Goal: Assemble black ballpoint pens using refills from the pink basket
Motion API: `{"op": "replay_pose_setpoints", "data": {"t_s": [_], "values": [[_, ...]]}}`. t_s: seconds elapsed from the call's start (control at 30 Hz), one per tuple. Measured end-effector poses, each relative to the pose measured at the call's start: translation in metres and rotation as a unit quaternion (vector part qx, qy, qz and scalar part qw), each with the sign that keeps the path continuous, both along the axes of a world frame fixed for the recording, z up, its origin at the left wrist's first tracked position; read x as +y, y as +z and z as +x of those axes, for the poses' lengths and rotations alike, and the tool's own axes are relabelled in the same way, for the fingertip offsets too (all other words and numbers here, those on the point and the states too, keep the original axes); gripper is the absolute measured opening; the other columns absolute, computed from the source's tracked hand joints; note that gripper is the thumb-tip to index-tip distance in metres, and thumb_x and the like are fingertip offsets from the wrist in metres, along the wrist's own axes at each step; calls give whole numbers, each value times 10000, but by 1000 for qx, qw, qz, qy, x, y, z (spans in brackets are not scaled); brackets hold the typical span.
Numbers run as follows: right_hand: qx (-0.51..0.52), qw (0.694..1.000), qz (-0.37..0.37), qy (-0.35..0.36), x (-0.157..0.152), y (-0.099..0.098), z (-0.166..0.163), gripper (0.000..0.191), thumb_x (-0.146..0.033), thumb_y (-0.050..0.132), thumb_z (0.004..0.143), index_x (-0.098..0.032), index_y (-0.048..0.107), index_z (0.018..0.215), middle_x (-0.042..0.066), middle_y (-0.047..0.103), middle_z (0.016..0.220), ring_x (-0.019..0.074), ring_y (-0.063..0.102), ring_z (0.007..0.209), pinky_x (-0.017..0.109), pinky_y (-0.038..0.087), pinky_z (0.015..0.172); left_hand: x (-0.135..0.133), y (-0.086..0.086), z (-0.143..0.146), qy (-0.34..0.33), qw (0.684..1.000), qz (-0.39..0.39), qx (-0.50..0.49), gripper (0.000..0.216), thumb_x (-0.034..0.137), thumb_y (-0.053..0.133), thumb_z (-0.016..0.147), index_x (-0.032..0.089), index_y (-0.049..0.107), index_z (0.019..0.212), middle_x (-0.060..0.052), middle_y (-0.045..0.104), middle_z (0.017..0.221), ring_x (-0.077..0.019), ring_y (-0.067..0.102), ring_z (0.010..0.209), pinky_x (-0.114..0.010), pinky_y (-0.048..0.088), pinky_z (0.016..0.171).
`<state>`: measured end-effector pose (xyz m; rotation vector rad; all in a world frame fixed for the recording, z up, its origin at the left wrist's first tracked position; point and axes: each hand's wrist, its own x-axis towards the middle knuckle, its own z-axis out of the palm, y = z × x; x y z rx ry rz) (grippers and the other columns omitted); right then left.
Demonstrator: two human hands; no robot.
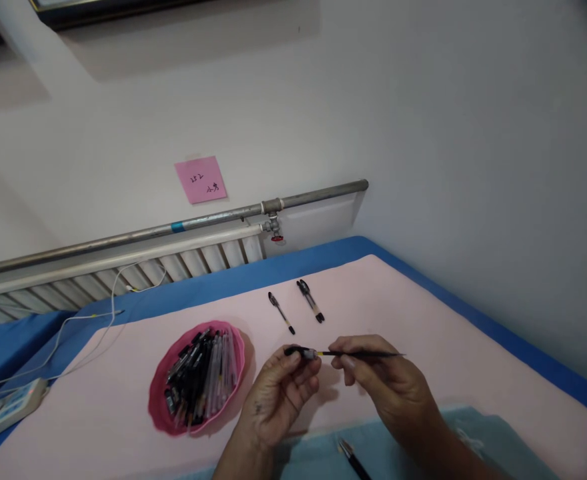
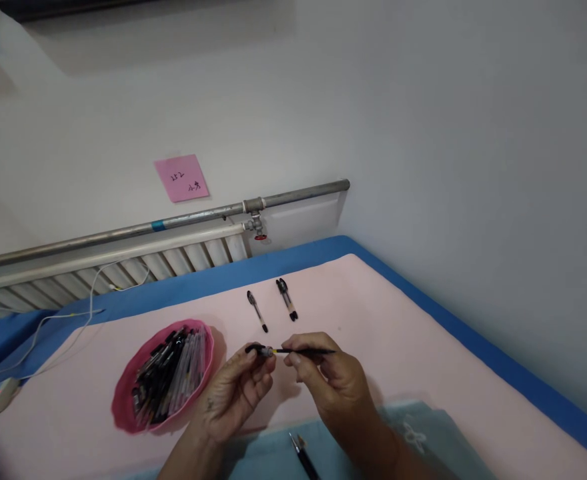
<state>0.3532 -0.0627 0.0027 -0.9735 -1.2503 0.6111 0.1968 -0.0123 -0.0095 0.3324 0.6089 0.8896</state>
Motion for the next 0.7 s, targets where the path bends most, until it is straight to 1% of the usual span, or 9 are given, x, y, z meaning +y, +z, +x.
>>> {"op": "replay_pose_setpoints", "data": {"t_s": [0.1,0.2,0.37,0.43,0.57,0.7], "values": [[-3,1000,-18,-10,0,1,0,121,-191,600,793,-244,689,856,43,680,848,164,632,672,260,512,534,0,1,1,1,1000,-3,1,82,55,695,672,100,670,736,-80,725,745,-170,689,727,-218,544,617],[7,1000,-30,-2,0,0,-1,110,-211,597,799,-235,690,851,54,678,865,170,631,665,275,508,536,0,0,0,5,1000,-14,1,81,43,688,673,101,669,727,-80,726,742,-175,690,730,-218,544,612],[82,995,-47,11,1,1,-3,79,-217,619,790,-243,660,853,37,677,840,149,614,604,254,483,482,0,-3,0,8,1000,-26,-6,90,26,684,668,99,670,719,-83,728,736,-178,692,718,-216,542,596],[92,995,-48,9,2,2,-3,68,-217,628,783,-240,659,840,31,675,820,138,602,576,248,475,473,0,-3,0,8,1000,-26,-4,88,30,685,669,101,668,717,-81,728,732,-178,692,714,-215,541,592],[65,997,-42,11,3,0,-2,79,-215,618,788,-235,674,840,28,670,789,129,589,551,247,478,477,1,-2,0,6,1000,-20,1,81,38,682,677,103,669,723,-74,727,726,-173,691,711,-215,540,598],[24,999,-32,2,1,-1,-1,105,-216,600,799,-235,684,859,44,680,840,150,616,618,253,498,508,2,-3,0,2,1000,-20,-3,85,34,688,669,97,670,724,-84,729,737,-180,692,720,-217,542,597]]}}
